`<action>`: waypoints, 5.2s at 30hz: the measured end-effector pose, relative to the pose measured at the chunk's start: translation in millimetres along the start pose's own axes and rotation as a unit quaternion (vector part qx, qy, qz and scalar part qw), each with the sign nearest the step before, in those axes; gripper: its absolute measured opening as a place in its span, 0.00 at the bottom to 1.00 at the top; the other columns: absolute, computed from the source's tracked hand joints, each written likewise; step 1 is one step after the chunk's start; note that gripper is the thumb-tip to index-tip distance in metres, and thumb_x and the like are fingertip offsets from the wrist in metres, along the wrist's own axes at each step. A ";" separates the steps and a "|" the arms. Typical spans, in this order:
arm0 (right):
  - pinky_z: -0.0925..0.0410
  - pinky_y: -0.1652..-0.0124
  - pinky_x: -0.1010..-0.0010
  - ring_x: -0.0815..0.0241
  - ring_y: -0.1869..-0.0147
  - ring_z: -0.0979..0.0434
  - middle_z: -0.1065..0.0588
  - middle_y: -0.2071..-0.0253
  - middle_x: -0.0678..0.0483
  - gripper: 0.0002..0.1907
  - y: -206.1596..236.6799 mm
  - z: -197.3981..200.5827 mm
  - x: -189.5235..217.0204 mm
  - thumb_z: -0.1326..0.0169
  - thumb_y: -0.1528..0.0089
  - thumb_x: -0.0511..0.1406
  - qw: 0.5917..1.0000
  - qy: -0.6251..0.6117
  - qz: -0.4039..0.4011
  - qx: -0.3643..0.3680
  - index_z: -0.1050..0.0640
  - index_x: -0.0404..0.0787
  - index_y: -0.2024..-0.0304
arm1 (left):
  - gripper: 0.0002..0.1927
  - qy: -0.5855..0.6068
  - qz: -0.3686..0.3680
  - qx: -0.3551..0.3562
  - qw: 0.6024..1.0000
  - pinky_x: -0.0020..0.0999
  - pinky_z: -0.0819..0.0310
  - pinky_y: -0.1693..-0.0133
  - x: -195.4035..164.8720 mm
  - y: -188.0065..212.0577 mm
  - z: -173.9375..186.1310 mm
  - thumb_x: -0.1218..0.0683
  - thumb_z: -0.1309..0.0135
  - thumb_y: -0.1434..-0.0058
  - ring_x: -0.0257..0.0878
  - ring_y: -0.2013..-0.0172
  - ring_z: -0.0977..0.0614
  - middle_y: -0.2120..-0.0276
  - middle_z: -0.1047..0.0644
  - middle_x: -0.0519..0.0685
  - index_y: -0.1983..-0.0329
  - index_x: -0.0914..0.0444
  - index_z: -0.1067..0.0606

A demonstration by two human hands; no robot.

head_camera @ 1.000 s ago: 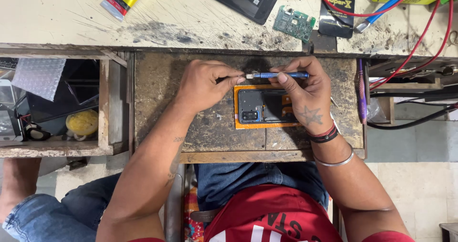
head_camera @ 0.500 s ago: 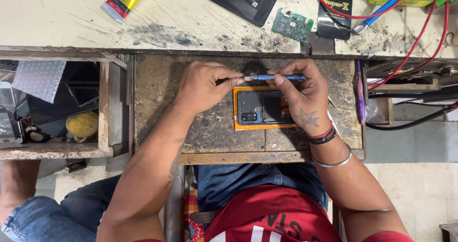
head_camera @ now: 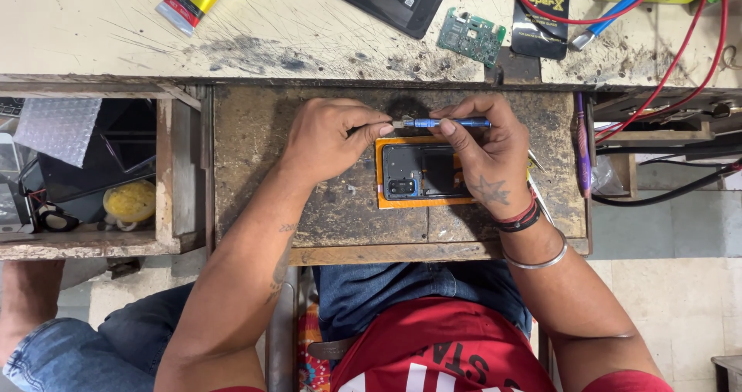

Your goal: The person works on an opened smartphone held in an orange fixture on a cluttered repair bench. They use a blue-handled precision tool to pry and work around the phone's rear camera module and edges, repositioning the phone and picking at components with their fingers between tool passes.

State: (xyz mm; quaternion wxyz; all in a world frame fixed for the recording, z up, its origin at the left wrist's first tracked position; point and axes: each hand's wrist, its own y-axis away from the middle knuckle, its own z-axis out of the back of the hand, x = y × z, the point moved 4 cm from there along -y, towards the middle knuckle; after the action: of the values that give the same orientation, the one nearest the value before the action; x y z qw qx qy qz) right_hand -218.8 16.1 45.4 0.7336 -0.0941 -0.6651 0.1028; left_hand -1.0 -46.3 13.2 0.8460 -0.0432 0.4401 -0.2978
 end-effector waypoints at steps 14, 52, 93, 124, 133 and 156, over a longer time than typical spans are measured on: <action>0.22 0.48 0.72 0.60 0.47 0.17 0.20 0.51 0.44 0.11 4.0 7.1 1.2 0.44 0.28 0.27 0.999 0.043 0.004 -0.002 0.33 0.35 0.48 | 0.10 0.028 -0.001 0.003 1.000 0.37 0.18 0.58 -9.6 0.6 8.4 0.49 0.40 0.33 0.40 0.60 0.12 0.59 0.15 0.48 0.52 0.54 0.16; 0.23 0.59 0.74 0.56 0.54 0.13 0.19 0.62 0.47 0.19 48.3 16.9 29.7 0.35 0.35 0.31 0.945 0.262 0.183 0.068 0.29 0.36 0.46 | 0.07 0.006 -0.078 0.086 0.993 0.37 0.22 0.55 -20.0 2.3 -9.1 0.53 0.31 0.46 0.35 0.58 0.19 0.61 0.15 0.40 0.64 0.54 0.14; 0.26 0.63 0.68 0.54 0.63 0.17 0.18 0.61 0.50 0.18 34.1 6.4 47.0 0.30 0.44 0.33 0.928 0.308 0.180 0.111 0.20 0.39 0.54 | 0.07 0.018 -0.079 0.071 0.994 0.35 0.22 0.54 -20.4 1.5 -8.5 0.55 0.30 0.48 0.35 0.59 0.18 0.62 0.15 0.39 0.65 0.54 0.14; 0.22 0.54 0.69 0.54 0.51 0.14 0.18 0.52 0.49 0.19 38.4 -3.3 46.9 0.35 0.37 0.29 0.935 0.271 0.164 0.160 0.25 0.41 0.45 | 0.08 0.017 -0.090 0.071 0.993 0.36 0.22 0.55 -23.3 1.0 -5.3 0.54 0.29 0.48 0.36 0.58 0.18 0.61 0.15 0.39 0.64 0.54 0.14; 0.24 0.61 0.70 0.54 0.59 0.15 0.18 0.59 0.51 0.21 40.0 -5.6 47.5 0.32 0.40 0.30 0.924 0.301 0.181 0.153 0.24 0.42 0.46 | 0.08 0.020 -0.101 0.064 0.993 0.36 0.22 0.55 -24.3 2.1 -4.2 0.54 0.29 0.46 0.36 0.59 0.19 0.61 0.15 0.40 0.63 0.55 0.14; 0.23 0.47 0.71 0.59 0.47 0.17 0.21 0.53 0.44 0.28 40.3 5.5 17.9 0.41 0.29 0.24 0.995 0.059 0.073 0.017 0.43 0.41 0.37 | 0.07 0.032 -0.087 0.061 0.994 0.36 0.22 0.55 -18.4 -0.6 -13.2 0.55 0.29 0.48 0.34 0.60 0.18 0.64 0.15 0.41 0.66 0.55 0.14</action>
State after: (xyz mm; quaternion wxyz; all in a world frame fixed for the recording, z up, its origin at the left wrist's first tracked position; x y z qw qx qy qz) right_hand -223.6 59.7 51.9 0.7637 -0.1360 -0.6101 0.1614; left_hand -19.5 -34.3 18.6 0.8035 -0.0204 0.4423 -0.3979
